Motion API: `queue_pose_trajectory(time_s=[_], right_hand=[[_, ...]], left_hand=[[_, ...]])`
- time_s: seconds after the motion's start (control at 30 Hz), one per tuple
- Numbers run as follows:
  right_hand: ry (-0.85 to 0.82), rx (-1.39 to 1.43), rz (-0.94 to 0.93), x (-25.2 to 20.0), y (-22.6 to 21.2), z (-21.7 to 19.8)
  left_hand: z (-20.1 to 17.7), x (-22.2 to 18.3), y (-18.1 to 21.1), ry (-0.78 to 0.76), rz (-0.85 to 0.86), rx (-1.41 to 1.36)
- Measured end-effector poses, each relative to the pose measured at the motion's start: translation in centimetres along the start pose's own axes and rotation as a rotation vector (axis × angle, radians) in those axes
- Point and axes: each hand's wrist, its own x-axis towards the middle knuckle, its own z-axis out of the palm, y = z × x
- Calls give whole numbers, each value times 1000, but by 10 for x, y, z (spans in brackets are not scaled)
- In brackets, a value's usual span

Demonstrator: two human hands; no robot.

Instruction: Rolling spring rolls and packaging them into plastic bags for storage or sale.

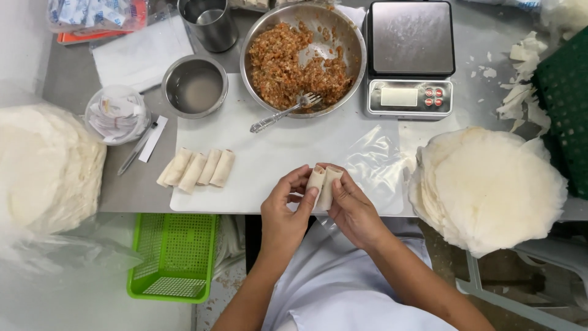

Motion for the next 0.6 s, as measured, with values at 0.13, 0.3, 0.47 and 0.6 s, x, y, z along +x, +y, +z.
queue_pose_trajectory(time_s=[0.13, 0.3, 0.47, 0.6], right_hand=[[-20, -17, -20, -4, -12, 11], [-45, -65, -49, -8, -21, 26], [-3, -160, -47, -10, -10, 10], [90, -473, -141, -12, -15, 9]], left_hand=[[1, 0, 0, 35, 68, 2], [10, -8, -5, 92, 233, 64], [21, -24, -9, 31, 375, 183], [10, -21, -9, -1, 415, 430]])
